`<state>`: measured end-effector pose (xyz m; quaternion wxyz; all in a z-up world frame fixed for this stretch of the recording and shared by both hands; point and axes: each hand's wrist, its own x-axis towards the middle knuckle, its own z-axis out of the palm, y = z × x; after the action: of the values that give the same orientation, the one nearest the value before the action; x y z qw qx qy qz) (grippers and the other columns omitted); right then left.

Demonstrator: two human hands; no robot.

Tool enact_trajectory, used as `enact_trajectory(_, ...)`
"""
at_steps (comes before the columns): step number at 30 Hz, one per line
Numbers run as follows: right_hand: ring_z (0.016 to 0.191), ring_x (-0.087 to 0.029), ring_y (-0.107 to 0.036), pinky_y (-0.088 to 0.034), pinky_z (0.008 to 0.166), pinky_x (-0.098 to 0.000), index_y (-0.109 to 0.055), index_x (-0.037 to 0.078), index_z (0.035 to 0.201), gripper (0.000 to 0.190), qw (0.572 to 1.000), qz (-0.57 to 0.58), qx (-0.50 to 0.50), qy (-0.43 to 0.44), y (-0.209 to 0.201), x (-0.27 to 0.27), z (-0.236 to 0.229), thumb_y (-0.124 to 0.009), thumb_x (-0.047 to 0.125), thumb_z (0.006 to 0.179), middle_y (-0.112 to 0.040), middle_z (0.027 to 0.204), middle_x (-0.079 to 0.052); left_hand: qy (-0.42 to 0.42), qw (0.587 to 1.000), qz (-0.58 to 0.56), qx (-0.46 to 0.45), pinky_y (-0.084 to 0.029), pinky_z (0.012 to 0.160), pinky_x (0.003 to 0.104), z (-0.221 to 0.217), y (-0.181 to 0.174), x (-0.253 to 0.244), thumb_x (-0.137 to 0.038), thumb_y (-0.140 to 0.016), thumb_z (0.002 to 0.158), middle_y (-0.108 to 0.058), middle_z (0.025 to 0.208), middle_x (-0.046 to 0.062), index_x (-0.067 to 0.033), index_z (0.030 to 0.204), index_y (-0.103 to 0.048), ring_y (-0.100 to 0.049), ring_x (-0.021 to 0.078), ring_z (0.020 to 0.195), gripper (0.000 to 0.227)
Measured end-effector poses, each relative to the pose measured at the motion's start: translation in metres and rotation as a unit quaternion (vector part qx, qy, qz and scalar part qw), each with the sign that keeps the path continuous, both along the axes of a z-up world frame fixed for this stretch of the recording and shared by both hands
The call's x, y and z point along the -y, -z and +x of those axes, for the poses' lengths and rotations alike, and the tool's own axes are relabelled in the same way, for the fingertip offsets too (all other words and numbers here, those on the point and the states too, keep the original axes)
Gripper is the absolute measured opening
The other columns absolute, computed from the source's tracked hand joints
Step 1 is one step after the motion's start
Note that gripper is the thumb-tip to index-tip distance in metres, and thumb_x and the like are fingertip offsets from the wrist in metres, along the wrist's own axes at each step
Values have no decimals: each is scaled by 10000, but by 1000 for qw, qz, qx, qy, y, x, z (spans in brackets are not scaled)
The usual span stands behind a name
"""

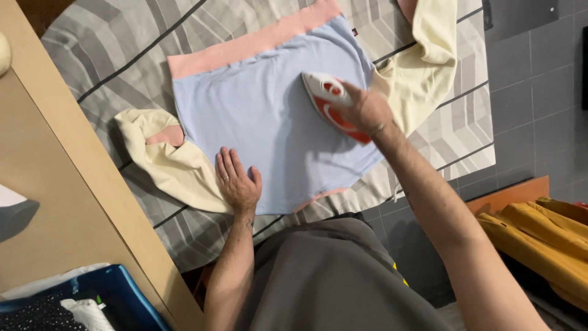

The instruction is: A person irons a light blue and yellow sweatshirt on an ironing board and then folds it into a neat square.

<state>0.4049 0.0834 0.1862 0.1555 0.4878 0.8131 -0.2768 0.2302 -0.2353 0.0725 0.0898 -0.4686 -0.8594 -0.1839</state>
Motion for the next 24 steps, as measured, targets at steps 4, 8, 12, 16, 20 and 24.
enact_trajectory(4,1088,-479,-683,-554,975,-560,-542,306,1481,613,998,-26,26,43,-8,12,7,-649,557,932,-718,1122,-300,0,1000,-4,-5,-359,1183,504,-1,1,-2,-269,-614,866,-486,1521,291,84,1402,-566,-457,438,1416,644)
enact_trajectory(8,1063,-425,-701,-576,914,-536,-624,221,1384,515,991,37,-26,124,59,-23,15,-682,513,964,-733,1106,-227,8,1000,13,-1,-348,1184,500,-1,-2,0,-256,-619,862,-493,1516,288,85,1407,-568,-461,438,1411,645)
enact_trajectory(12,909,-484,-660,-508,791,-571,-562,97,1127,461,977,13,-5,211,29,-52,-24,-539,526,959,-714,1022,-257,11,999,-14,47,-357,1216,528,2,-9,1,-339,-400,1091,-414,1583,245,68,1521,-440,-390,425,1475,593)
enact_trajectory(16,856,-439,-669,-542,748,-549,-552,74,1124,408,977,23,-14,210,46,-53,-18,-526,458,987,-710,977,-235,5,998,-31,49,-354,1216,519,3,-10,2,-275,-494,1031,-422,1579,247,73,1514,-445,-394,426,1468,597)
enact_trajectory(20,1013,-558,-642,-508,886,-619,-506,14,1214,500,982,-10,-70,174,26,-4,4,-528,458,986,-679,1067,-362,5,1000,-12,22,-359,1190,514,0,-4,-1,-289,-540,962,-458,1543,272,84,1454,-505,-440,440,1428,619)
enact_trajectory(24,1118,-597,-614,-498,985,-680,-424,31,1368,565,977,-89,-60,185,-35,76,7,-547,447,1006,-634,1135,-443,6,1000,18,-12,-353,1177,494,-1,1,-3,-296,-579,900,-503,1508,285,88,1394,-577,-469,435,1407,626)
